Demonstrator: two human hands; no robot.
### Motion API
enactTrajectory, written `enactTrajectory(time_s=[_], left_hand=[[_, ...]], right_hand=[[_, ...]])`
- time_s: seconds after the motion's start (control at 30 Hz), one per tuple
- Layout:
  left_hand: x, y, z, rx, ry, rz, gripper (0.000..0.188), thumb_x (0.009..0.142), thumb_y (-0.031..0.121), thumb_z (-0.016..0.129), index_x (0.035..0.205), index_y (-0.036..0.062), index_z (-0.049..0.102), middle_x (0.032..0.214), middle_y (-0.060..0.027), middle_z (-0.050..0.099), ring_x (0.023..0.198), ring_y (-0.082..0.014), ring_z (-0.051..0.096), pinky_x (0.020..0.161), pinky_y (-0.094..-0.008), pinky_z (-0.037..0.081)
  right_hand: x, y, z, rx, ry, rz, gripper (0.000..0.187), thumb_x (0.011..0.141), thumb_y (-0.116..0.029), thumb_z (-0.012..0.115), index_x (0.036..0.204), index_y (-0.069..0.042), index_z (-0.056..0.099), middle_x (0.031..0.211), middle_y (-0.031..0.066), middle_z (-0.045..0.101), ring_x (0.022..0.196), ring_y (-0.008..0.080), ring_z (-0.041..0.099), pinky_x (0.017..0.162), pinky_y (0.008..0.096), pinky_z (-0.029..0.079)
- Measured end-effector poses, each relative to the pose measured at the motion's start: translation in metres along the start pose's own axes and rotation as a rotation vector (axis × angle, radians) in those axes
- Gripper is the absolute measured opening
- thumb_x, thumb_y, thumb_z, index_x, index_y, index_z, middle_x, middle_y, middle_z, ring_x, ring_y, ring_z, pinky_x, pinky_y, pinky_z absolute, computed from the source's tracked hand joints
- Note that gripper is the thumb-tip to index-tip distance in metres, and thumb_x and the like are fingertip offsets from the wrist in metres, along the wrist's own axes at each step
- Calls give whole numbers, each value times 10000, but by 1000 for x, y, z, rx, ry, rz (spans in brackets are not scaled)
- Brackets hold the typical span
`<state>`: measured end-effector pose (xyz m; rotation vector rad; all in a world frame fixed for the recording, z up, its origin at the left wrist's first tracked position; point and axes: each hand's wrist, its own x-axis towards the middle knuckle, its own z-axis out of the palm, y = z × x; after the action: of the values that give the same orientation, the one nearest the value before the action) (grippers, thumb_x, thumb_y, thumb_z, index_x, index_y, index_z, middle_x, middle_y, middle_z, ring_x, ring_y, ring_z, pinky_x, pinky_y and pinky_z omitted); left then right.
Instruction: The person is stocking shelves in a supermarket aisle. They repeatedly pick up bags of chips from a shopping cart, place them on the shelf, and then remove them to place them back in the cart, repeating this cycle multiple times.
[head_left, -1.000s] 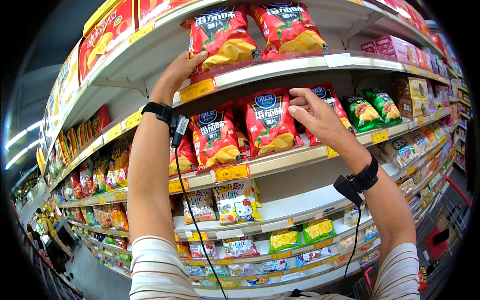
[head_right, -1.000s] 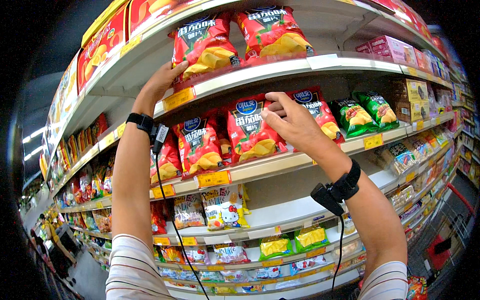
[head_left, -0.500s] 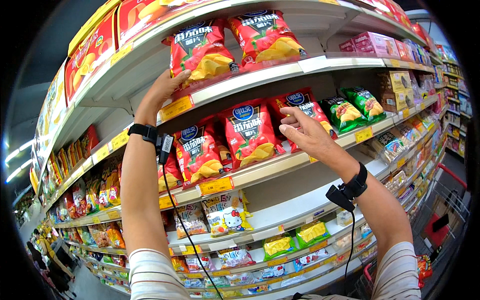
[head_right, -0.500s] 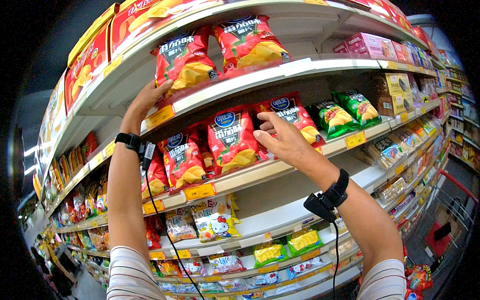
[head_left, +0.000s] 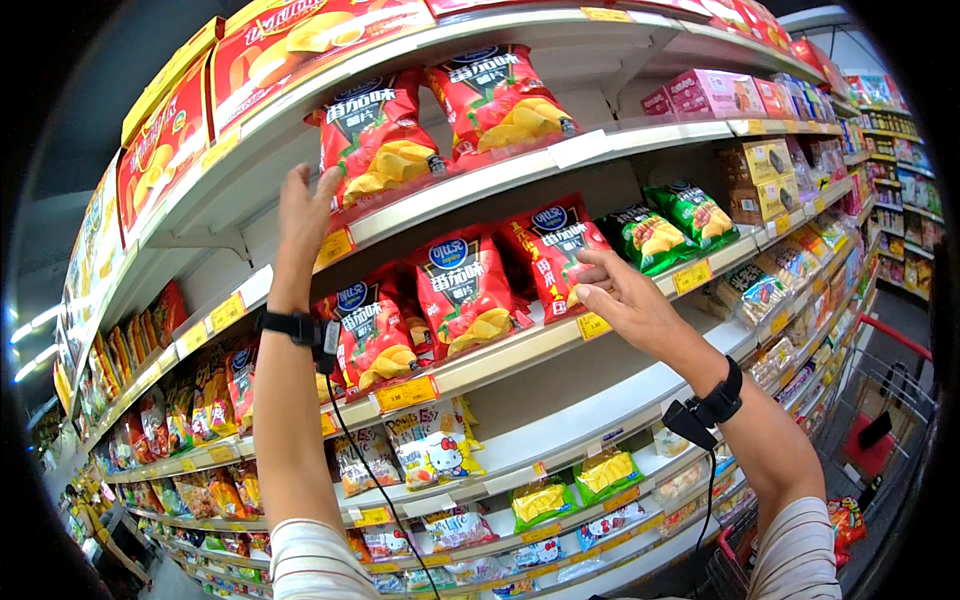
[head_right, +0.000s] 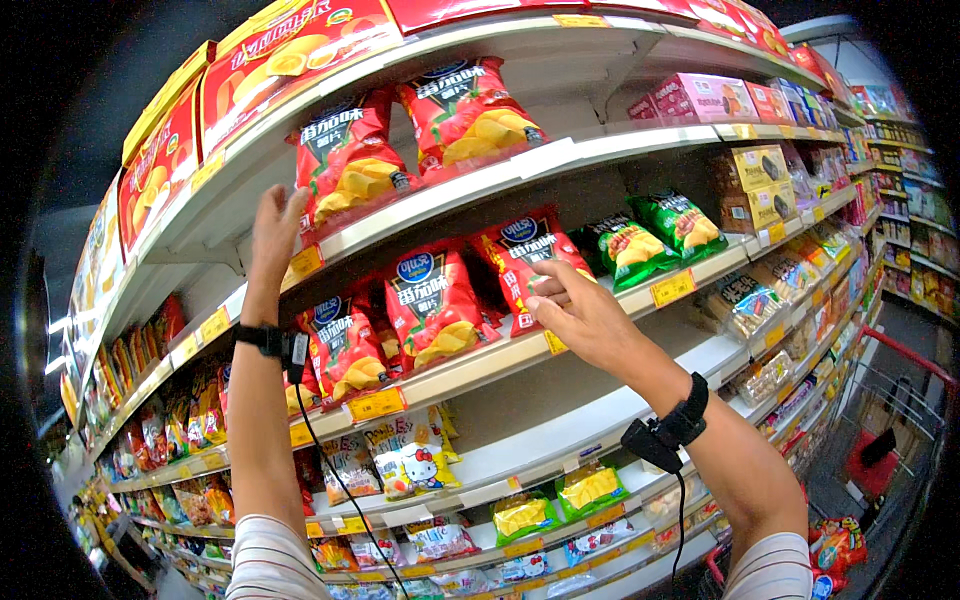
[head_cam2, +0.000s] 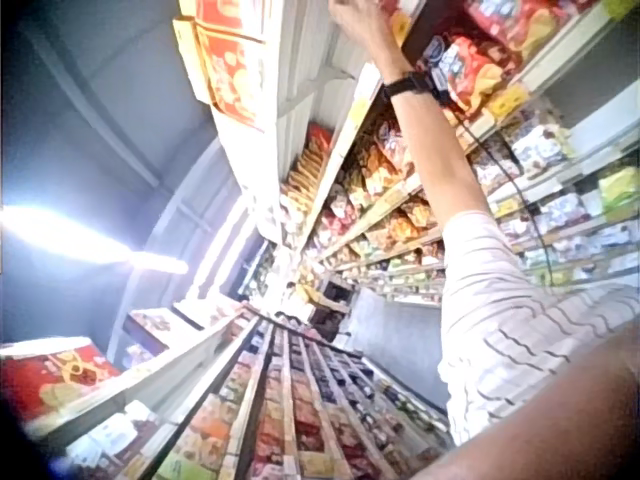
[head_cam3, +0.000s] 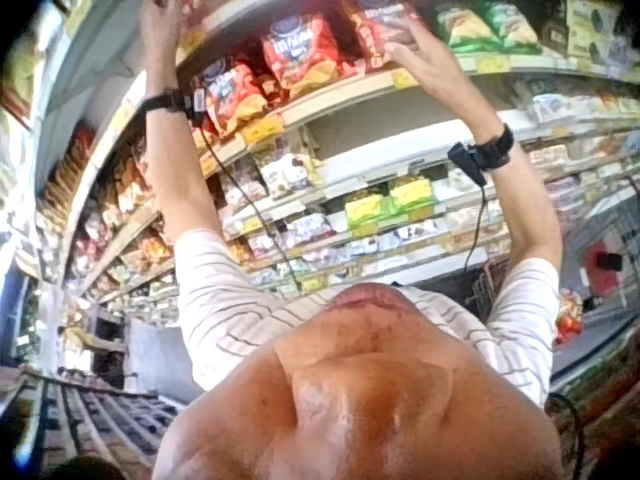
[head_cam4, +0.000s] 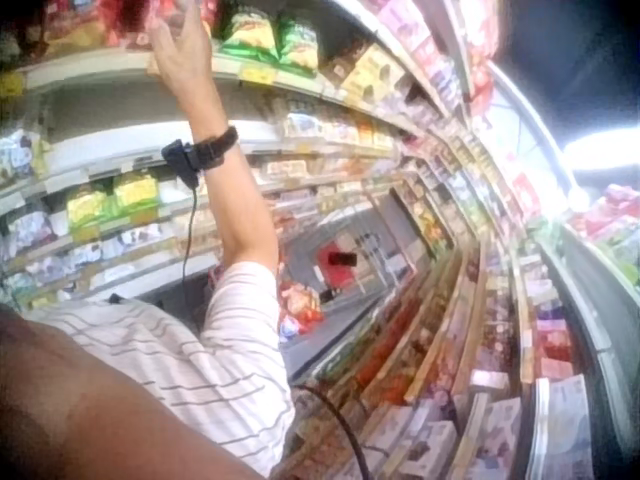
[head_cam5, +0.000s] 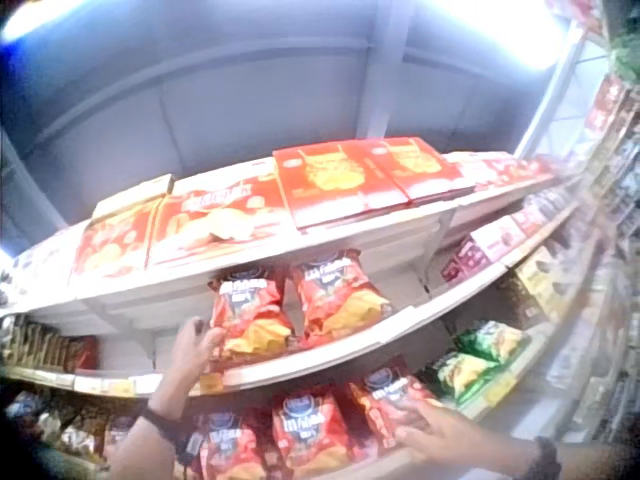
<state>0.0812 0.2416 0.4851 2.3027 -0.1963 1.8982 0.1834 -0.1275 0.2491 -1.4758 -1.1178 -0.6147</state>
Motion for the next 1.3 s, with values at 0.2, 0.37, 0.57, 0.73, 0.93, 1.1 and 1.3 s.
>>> enactTrajectory(time_s=[0.2,0.37,0.57,0.73,0.93,1.1,1.3], left_hand=[[-131,117,-3,-465,68,50,406,1014,248,593,1301,-35,547,1262,-167,627,1185,-253,589,1049,-369,433],[-290,187,57,-770,-260,77,346,1002,148,593,1297,-26,539,1197,-155,659,1128,-217,627,1031,-366,450],[-475,271,110,-1145,-962,-677,297,1035,171,579,1257,-25,555,1042,-115,686,1004,-156,640,940,-298,489],[-526,316,127,-1239,-1231,-668,289,1034,184,572,1226,-32,571,996,-106,677,938,-169,648,892,-325,518],[-538,334,128,-1189,-1332,-638,301,1036,174,572,1254,-33,553,1024,-108,676,925,-159,642,883,-311,522],[-554,326,113,-1180,-1401,-730,288,1030,159,579,1241,-36,560,992,-100,679,907,-143,631,872,-296,515],[-567,295,93,-1053,-1389,-799,315,1036,187,574,1244,-50,565,1005,-111,666,928,-169,650,887,-303,534]], right_hand=[[-61,-13,-22,212,59,64,457,1003,-213,614,1390,-9,481,1146,136,650,1016,170,651,871,330,531],[-177,-36,-89,204,107,420,373,1037,-238,561,1315,10,546,1158,123,670,1011,164,664,851,299,539],[-403,10,-84,228,333,889,272,1022,-265,586,1082,-2,623,978,51,669,875,140,683,739,281,569],[-536,-21,-115,160,655,1295,212,987,-221,596,1008,-11,616,934,41,658,838,130,690,702,279,567],[-610,-28,-186,-218,909,1306,273,951,-187,638,1129,20,643,960,65,687,840,152,682,747,304,551],[-630,17,-198,-618,629,1214,464,951,-281,678,1279,37,599,1006,156,723,847,204,711,745,343,558],[-625,51,-200,-424,703,1381,358,958,-286,682,1140,12,602,824,104,675,701,184,659,582,336,524]])
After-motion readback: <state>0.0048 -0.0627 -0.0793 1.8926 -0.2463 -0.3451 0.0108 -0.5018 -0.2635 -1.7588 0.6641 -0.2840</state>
